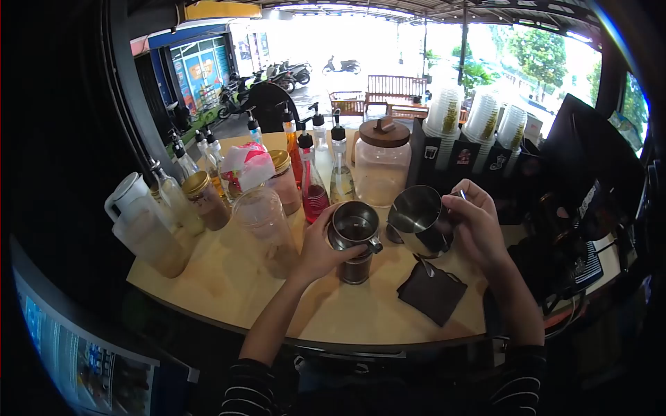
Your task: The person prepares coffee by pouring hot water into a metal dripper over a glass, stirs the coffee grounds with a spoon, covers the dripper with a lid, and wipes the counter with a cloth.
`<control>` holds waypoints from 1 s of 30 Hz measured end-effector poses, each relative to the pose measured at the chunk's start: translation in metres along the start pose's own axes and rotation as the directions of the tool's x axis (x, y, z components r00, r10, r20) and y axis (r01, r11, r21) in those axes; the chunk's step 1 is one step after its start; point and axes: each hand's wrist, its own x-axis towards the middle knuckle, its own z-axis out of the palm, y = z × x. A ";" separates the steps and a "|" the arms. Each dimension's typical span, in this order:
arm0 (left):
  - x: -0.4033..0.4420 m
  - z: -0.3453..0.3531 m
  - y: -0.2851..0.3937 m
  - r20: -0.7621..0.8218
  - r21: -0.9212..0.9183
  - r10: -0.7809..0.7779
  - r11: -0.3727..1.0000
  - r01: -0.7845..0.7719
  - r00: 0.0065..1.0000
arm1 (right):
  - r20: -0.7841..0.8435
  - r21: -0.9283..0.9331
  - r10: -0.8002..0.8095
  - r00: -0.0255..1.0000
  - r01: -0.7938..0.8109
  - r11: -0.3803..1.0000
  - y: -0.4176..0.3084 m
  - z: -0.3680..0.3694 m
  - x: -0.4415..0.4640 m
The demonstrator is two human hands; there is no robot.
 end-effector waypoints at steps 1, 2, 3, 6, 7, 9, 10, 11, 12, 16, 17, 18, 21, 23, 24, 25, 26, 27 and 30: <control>0.002 0.000 0.004 -0.019 -0.023 0.032 0.999 -0.032 0.999 | 0.007 0.011 -0.003 1.000 0.003 1.000 0.001 0.000 0.004; 0.002 -0.002 0.006 -0.024 0.021 0.052 0.998 -0.052 0.998 | 0.033 -0.016 -0.008 0.999 0.008 1.000 0.001 0.000 0.009; 0.002 -0.002 0.009 -0.029 0.029 0.059 0.998 -0.058 0.998 | 0.060 -0.048 -0.012 0.998 0.015 0.999 -0.001 0.000 0.014; -0.001 -0.003 0.015 -0.035 0.011 0.073 0.997 -0.072 0.997 | 0.096 -0.117 0.014 0.995 -0.003 0.993 -0.008 0.009 0.027; -0.002 -0.003 0.016 -0.040 0.012 0.070 0.997 -0.070 0.997 | 0.101 -0.117 0.017 0.995 -0.005 0.993 -0.008 0.012 0.031; -0.001 -0.003 0.016 -0.030 0.051 0.100 0.994 -0.099 0.994 | 0.097 -0.107 0.038 0.995 -0.027 0.994 -0.008 0.016 0.037; 0.000 -0.002 0.013 -0.030 0.050 0.099 0.994 -0.097 0.995 | 0.097 -0.107 0.040 0.995 -0.029 0.994 -0.008 0.018 0.039; 0.001 0.000 0.009 -0.068 0.053 0.137 0.990 -0.133 0.988 | 0.110 -0.124 0.045 0.993 -0.032 0.992 -0.008 0.019 0.040; 0.001 0.001 0.006 -0.105 0.057 0.174 0.984 -0.169 0.979 | 0.123 -0.142 0.052 0.991 -0.034 0.989 -0.009 0.021 0.042; 0.001 0.002 0.006 -0.124 0.128 0.181 0.978 -0.166 0.975 | 0.134 -0.214 0.046 0.990 -0.016 0.977 -0.009 0.025 0.049; 0.000 0.001 0.006 -0.128 0.137 0.176 0.978 -0.158 0.976 | 0.156 -0.221 0.048 0.987 -0.012 0.975 -0.008 0.022 0.052; 0.000 0.002 0.006 -0.132 0.145 0.169 0.978 -0.150 0.977 | 0.178 -0.227 0.049 0.983 -0.008 0.974 -0.007 0.021 0.054; 0.000 0.003 0.010 -0.135 0.095 0.153 0.985 -0.141 0.979 | 0.176 -0.250 0.064 0.982 -0.018 0.968 -0.011 0.027 0.054; 0.000 0.004 0.014 -0.134 0.076 0.143 0.988 -0.134 0.981 | 0.175 -0.276 0.059 0.983 -0.009 0.961 -0.012 0.030 0.055; 0.000 0.004 0.015 -0.134 0.058 0.134 0.990 -0.127 0.982 | 0.175 -0.300 0.053 0.983 0.002 0.954 -0.012 0.032 0.056; 0.000 0.005 0.014 -0.133 0.056 0.133 0.990 -0.127 0.982 | 0.173 -0.301 0.054 0.983 0.001 0.954 -0.013 0.035 0.056; -0.001 0.005 0.014 -0.132 0.058 0.129 0.991 -0.122 0.983 | 0.167 -0.309 0.052 0.985 0.002 0.951 -0.013 0.039 0.056; -0.001 0.006 0.014 -0.132 0.060 0.124 0.991 -0.117 0.983 | 0.161 -0.317 0.051 0.986 0.003 0.948 -0.014 0.041 0.057; -0.002 0.007 0.007 -0.143 0.074 0.132 0.990 -0.122 0.981 | 0.177 -0.327 0.057 0.983 0.004 0.945 -0.012 0.041 0.062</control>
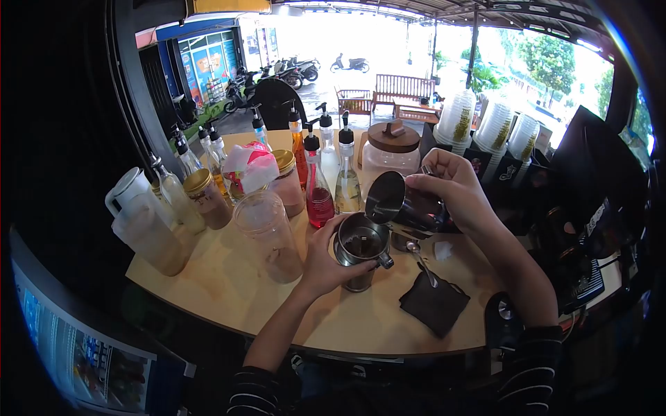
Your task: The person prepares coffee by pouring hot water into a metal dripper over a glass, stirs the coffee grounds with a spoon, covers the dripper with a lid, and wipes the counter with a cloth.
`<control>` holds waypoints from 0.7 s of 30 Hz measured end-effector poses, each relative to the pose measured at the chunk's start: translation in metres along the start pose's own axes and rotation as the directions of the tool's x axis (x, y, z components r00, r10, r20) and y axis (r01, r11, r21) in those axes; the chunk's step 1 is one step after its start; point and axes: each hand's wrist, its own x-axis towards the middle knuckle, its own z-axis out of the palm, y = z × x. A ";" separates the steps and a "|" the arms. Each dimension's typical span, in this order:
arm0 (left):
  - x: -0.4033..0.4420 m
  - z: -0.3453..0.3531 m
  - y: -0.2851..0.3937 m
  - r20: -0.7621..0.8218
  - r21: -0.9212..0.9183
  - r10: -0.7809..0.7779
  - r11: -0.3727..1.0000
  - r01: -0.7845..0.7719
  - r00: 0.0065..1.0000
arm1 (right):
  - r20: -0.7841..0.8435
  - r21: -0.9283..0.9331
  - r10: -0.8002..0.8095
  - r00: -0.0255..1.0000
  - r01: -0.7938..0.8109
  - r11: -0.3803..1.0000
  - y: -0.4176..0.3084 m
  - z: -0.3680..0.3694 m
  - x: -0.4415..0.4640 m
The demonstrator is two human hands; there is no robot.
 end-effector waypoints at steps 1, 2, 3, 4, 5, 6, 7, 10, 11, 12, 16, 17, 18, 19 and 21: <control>-0.001 0.000 -0.001 0.001 -0.001 0.000 1.000 0.000 1.000 | -0.001 0.000 0.000 1.000 0.000 1.000 0.000 0.000 0.002; -0.001 0.000 -0.002 -0.002 0.001 -0.007 1.000 0.007 1.000 | 0.003 -0.017 0.015 1.000 -0.015 1.000 0.000 0.000 0.003; -0.001 0.000 -0.002 -0.004 0.002 -0.015 1.000 0.015 1.000 | 0.006 -0.034 0.031 1.000 -0.030 0.999 0.000 0.001 0.004; -0.001 0.000 -0.002 -0.003 0.002 -0.016 1.000 0.016 1.000 | 0.006 -0.034 0.032 0.999 -0.031 0.999 -0.001 0.002 0.004; -0.001 0.000 -0.002 0.002 0.020 -0.020 1.000 0.019 1.000 | 0.015 -0.021 0.033 0.999 -0.033 0.999 -0.003 0.003 0.004; -0.001 0.000 -0.002 0.008 0.038 -0.023 0.999 0.022 1.000 | 0.024 -0.008 0.034 0.999 -0.034 0.999 -0.004 0.004 0.004; -0.001 -0.001 -0.001 0.009 0.037 -0.022 0.999 0.022 1.000 | 0.023 -0.009 0.034 0.999 -0.034 0.999 -0.004 0.005 0.004; -0.001 -0.001 -0.002 0.010 0.053 -0.027 0.998 0.026 1.000 | 0.027 -0.009 0.025 0.999 -0.025 1.000 -0.001 0.005 0.006; -0.001 0.000 -0.003 0.005 0.041 -0.027 0.999 0.027 1.000 | 0.028 -0.014 0.031 0.999 -0.030 0.999 0.000 0.005 0.007; -0.001 0.000 -0.004 0.000 0.029 -0.027 0.999 0.027 1.000 | 0.030 -0.019 0.036 0.999 -0.036 0.999 0.001 0.004 0.008; -0.001 0.000 -0.005 0.007 0.023 -0.027 0.999 0.027 1.000 | 0.032 -0.037 0.049 0.998 -0.048 0.998 0.001 0.003 0.010; 0.000 0.000 -0.004 0.005 0.022 -0.028 0.999 0.028 1.000 | 0.037 -0.028 0.043 0.998 -0.042 0.999 0.002 0.002 0.010; 0.000 0.000 -0.003 0.003 0.022 -0.029 0.999 0.029 1.000 | 0.042 -0.018 0.038 0.998 -0.037 0.999 0.002 0.002 0.010; 0.000 0.000 -0.004 0.003 0.022 -0.029 0.999 0.029 1.000 | 0.042 -0.018 0.038 0.998 -0.037 0.999 0.003 0.002 0.011; 0.001 0.000 -0.004 0.008 0.022 -0.023 1.000 0.022 1.000 | 0.033 -0.061 0.016 0.999 -0.014 0.998 0.004 0.002 0.012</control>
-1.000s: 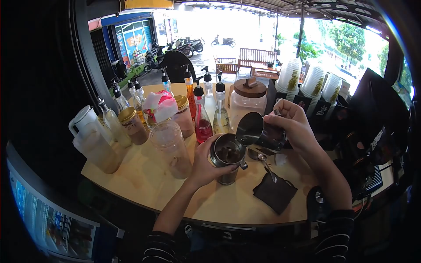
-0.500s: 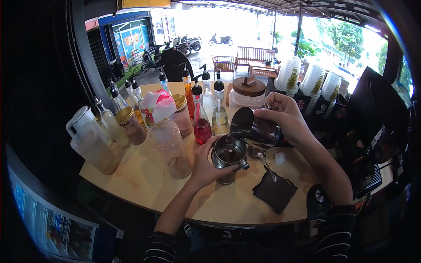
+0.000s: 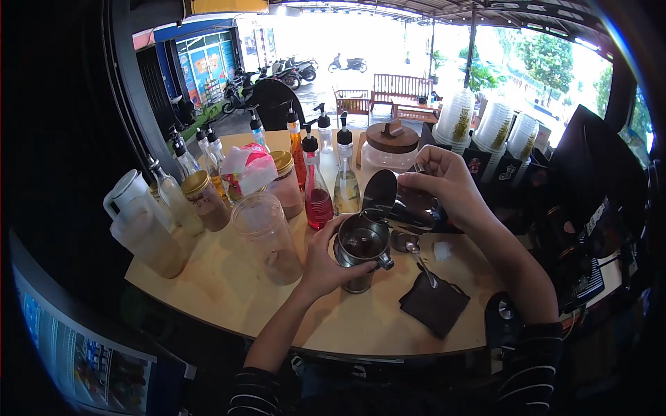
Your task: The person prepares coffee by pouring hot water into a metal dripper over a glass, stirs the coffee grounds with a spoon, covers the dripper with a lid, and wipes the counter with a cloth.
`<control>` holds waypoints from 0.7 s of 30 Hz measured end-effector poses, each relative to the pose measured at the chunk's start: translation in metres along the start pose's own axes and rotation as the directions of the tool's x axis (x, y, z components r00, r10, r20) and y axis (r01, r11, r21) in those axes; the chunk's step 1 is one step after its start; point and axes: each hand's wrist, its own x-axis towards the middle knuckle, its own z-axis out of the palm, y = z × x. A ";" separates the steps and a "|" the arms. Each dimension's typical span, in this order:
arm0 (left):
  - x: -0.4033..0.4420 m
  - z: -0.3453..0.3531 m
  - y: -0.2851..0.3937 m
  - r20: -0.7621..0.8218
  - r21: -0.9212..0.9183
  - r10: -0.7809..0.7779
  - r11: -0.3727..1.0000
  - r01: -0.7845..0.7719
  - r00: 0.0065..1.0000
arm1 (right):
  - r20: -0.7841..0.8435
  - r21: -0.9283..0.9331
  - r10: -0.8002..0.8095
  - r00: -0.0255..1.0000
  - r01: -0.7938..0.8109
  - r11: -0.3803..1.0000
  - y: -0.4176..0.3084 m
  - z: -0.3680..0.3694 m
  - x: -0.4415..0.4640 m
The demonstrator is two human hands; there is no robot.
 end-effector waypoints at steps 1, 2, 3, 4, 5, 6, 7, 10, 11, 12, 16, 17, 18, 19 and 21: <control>0.000 0.000 0.000 0.000 0.000 0.000 1.000 0.000 1.000 | 0.000 0.000 0.000 1.000 0.000 1.000 0.000 0.000 0.000; 0.000 0.000 0.000 0.000 -0.011 -0.003 1.000 0.003 1.000 | -0.005 -0.010 0.007 1.000 -0.007 1.000 0.000 -0.001 0.000; 0.000 0.000 0.001 0.001 -0.022 -0.006 1.000 0.006 1.000 | -0.010 -0.019 0.013 1.000 -0.013 1.000 0.000 -0.001 0.000; 0.000 0.000 0.001 0.001 -0.022 -0.006 1.000 0.006 1.000 | -0.009 -0.019 0.013 1.000 -0.013 1.000 -0.001 -0.002 0.000; 0.001 0.000 0.001 -0.001 -0.020 -0.003 1.000 0.003 1.000 | -0.006 -0.010 0.012 1.000 -0.012 1.000 -0.002 -0.002 0.000; 0.001 0.000 0.001 -0.002 -0.018 -0.001 1.000 0.001 1.000 | -0.003 -0.002 0.011 1.000 -0.011 1.000 -0.002 -0.003 -0.001; 0.001 0.000 0.001 -0.002 -0.018 -0.002 1.000 0.002 1.000 | -0.003 -0.002 0.011 1.000 -0.011 1.000 -0.003 -0.003 -0.001; 0.001 -0.001 0.002 -0.004 -0.017 0.007 1.000 -0.007 1.000 | 0.000 -0.005 -0.006 1.000 0.006 1.000 -0.003 -0.004 -0.001; 0.002 -0.001 0.004 0.000 -0.016 0.006 1.000 -0.006 1.000 | 0.001 -0.006 -0.010 1.000 0.010 1.000 -0.003 -0.004 0.000; 0.002 -0.001 0.005 0.004 -0.014 0.005 1.000 -0.005 1.000 | 0.002 -0.006 -0.014 1.000 0.014 1.000 -0.003 -0.004 0.000; 0.004 -0.001 0.004 -0.002 0.036 0.022 0.999 -0.022 1.000 | 0.001 -0.018 -0.023 1.000 0.023 1.000 -0.004 0.000 0.000; 0.004 -0.001 0.002 -0.003 0.038 0.025 0.999 -0.025 1.000 | -0.003 -0.045 -0.020 1.000 0.020 0.999 -0.003 0.000 0.000; 0.005 -0.001 0.000 -0.004 0.040 0.028 0.999 -0.028 1.000 | -0.007 -0.072 -0.017 1.000 0.017 0.997 -0.002 0.000 0.000; 0.005 -0.002 -0.002 -0.003 0.041 0.027 0.999 -0.027 1.000 | -0.007 -0.071 -0.017 1.000 0.016 0.997 -0.002 0.001 0.001; 0.005 -0.004 -0.004 0.044 0.076 0.027 0.997 -0.031 0.999 | 0.007 -0.096 -0.026 1.000 0.026 0.995 -0.001 0.001 0.001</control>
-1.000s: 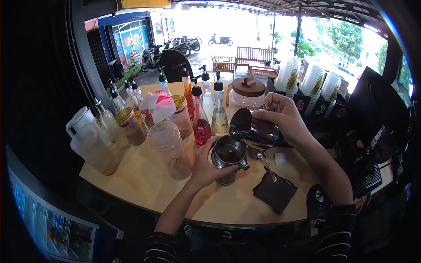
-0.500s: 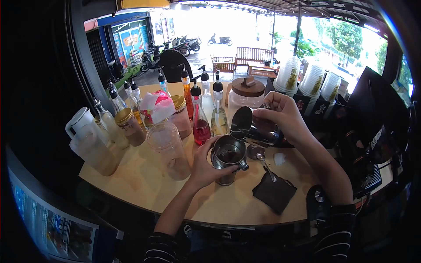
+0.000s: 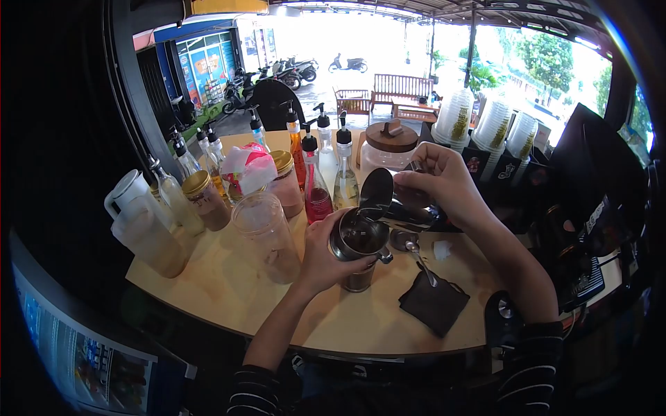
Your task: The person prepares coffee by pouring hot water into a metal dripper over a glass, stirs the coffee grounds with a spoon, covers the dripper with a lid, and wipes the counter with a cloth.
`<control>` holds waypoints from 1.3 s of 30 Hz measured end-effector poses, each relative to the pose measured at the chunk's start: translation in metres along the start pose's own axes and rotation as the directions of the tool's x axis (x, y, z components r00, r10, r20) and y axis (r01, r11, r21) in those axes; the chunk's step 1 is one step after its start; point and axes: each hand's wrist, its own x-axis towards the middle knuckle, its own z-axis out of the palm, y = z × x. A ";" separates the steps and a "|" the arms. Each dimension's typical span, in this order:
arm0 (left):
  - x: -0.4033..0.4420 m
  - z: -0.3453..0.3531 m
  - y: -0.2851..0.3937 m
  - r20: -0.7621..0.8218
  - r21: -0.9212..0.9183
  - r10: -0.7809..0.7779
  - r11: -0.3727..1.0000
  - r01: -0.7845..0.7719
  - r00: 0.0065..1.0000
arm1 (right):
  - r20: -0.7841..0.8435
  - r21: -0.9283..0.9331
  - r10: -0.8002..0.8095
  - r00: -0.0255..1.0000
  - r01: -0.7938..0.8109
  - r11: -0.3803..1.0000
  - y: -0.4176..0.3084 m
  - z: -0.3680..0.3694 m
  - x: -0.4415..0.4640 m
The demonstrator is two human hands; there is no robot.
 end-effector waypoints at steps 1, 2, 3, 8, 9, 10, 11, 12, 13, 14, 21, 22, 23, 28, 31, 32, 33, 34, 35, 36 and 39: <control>0.000 0.000 0.000 0.001 0.001 0.000 1.000 0.000 1.000 | -0.001 0.001 0.000 1.000 0.000 1.000 -0.002 0.002 -0.001; 0.000 -0.001 0.000 -0.004 0.014 -0.003 1.000 0.003 1.000 | 0.002 0.038 0.008 1.000 -0.008 0.999 -0.006 0.004 -0.003; 0.001 -0.001 0.000 -0.008 0.028 -0.006 1.000 0.006 1.000 | 0.005 0.075 0.017 1.000 -0.017 0.997 -0.008 0.005 -0.005; 0.000 -0.003 0.006 -0.018 0.115 0.002 0.993 0.000 1.000 | 0.006 0.057 0.012 1.000 -0.012 0.998 -0.008 0.004 -0.005; 0.000 -0.004 0.007 -0.025 0.133 0.004 0.991 0.000 1.000 | 0.005 0.068 0.014 1.000 -0.014 0.998 -0.008 0.005 -0.005; 0.000 -0.004 0.007 -0.025 0.133 0.004 0.991 -0.001 1.000 | 0.005 0.068 0.013 1.000 -0.014 0.998 -0.009 0.004 -0.006; 0.000 -0.005 0.008 -0.026 0.140 0.018 0.990 -0.015 0.999 | 0.000 0.071 0.009 1.000 -0.009 0.997 -0.009 0.004 -0.007; 0.000 -0.006 0.009 -0.027 0.147 0.033 0.989 -0.028 0.999 | -0.005 0.073 0.006 1.000 -0.005 0.997 -0.009 0.004 -0.007; -0.001 -0.006 0.009 -0.027 0.148 0.033 0.989 -0.029 0.999 | -0.005 0.073 0.005 1.000 -0.005 0.997 -0.009 0.003 -0.008; -0.002 -0.007 0.010 -0.029 0.145 0.000 0.989 0.005 1.000 | -0.007 0.075 0.002 1.000 -0.002 0.997 -0.008 0.002 -0.008; -0.004 -0.010 0.014 -0.047 0.223 -0.014 0.975 0.024 0.999 | -0.012 0.060 -0.004 1.000 0.005 0.998 -0.009 0.000 -0.011; -0.004 -0.011 0.014 -0.047 0.223 -0.013 0.974 0.023 0.999 | -0.013 0.060 -0.005 1.000 0.005 0.998 -0.009 0.000 -0.011; -0.004 -0.011 0.015 -0.046 0.218 0.002 0.976 0.009 0.999 | -0.016 0.065 -0.005 1.000 0.006 0.998 -0.008 0.000 -0.012; -0.005 -0.012 0.019 -0.060 0.272 0.019 0.962 -0.002 0.998 | -0.006 0.094 -0.019 1.000 0.020 0.995 -0.006 0.000 -0.016; -0.004 -0.014 0.020 -0.063 0.318 0.029 0.948 -0.007 0.998 | -0.030 0.114 0.006 1.000 -0.002 0.993 -0.005 -0.001 -0.020; -0.004 -0.015 0.020 -0.070 0.307 0.037 0.951 -0.014 0.997 | -0.048 0.085 0.003 0.999 0.001 0.996 -0.006 -0.002 -0.021; -0.004 -0.015 0.021 -0.076 0.297 0.045 0.955 -0.021 0.996 | -0.067 0.055 0.000 0.998 0.003 0.998 -0.006 -0.004 -0.023; -0.003 -0.016 0.020 -0.075 0.298 0.046 0.954 -0.022 0.996 | -0.067 0.056 -0.001 0.998 0.004 0.998 -0.003 -0.007 -0.024; -0.002 -0.017 0.019 -0.071 0.312 0.060 0.949 -0.035 0.996 | -0.087 0.097 0.007 0.996 0.001 0.995 0.002 -0.010 -0.025; -0.002 -0.018 0.018 -0.066 0.325 0.074 0.944 -0.048 0.995 | -0.107 0.137 0.017 0.994 -0.002 0.991 0.007 -0.013 -0.026; 0.001 -0.020 0.021 -0.078 0.357 0.091 0.932 -0.057 0.993 | -0.196 0.225 0.009 0.981 0.036 0.974 0.027 -0.020 -0.034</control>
